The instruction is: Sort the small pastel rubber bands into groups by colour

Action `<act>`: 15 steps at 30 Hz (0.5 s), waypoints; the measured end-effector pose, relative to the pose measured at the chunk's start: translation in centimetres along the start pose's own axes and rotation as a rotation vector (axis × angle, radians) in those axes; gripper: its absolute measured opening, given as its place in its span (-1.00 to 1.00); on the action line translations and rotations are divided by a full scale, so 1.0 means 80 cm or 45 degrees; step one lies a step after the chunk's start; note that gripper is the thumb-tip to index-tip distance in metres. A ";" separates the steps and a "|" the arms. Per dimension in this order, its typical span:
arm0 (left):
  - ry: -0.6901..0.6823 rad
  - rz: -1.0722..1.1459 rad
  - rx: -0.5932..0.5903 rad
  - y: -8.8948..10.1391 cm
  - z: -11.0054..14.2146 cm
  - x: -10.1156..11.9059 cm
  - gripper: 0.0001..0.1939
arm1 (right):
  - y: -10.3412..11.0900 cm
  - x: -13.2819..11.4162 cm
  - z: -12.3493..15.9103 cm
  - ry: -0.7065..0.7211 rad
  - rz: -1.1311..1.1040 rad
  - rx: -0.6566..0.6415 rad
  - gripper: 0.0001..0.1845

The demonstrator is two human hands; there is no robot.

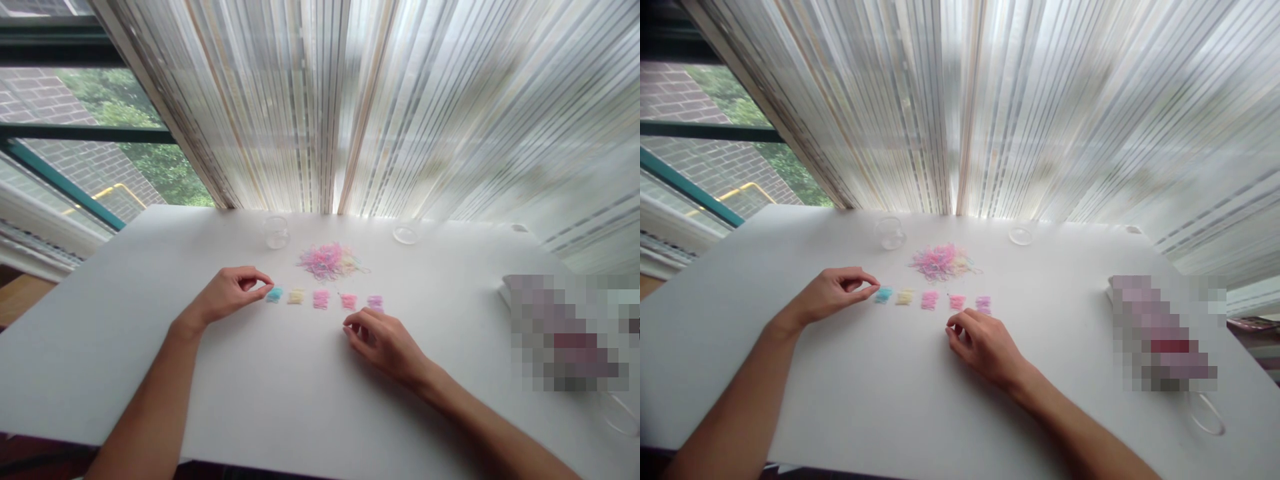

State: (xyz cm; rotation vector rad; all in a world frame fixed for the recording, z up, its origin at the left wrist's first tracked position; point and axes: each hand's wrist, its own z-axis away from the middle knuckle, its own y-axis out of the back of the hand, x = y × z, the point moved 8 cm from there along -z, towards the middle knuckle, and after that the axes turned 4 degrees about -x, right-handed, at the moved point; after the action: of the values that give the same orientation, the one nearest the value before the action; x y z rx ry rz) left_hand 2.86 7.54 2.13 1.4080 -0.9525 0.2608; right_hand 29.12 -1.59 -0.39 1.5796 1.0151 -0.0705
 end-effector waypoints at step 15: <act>-0.597 -0.186 0.169 -0.134 0.010 0.114 -0.83 | 0.018 0.011 -0.001 -0.060 0.284 0.052 -0.88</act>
State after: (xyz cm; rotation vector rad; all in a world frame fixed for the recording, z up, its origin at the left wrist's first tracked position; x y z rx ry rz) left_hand 15.39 1.28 0.66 1.6922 -1.2206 -0.1261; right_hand 30.51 -0.97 0.24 1.7109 0.8000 0.0250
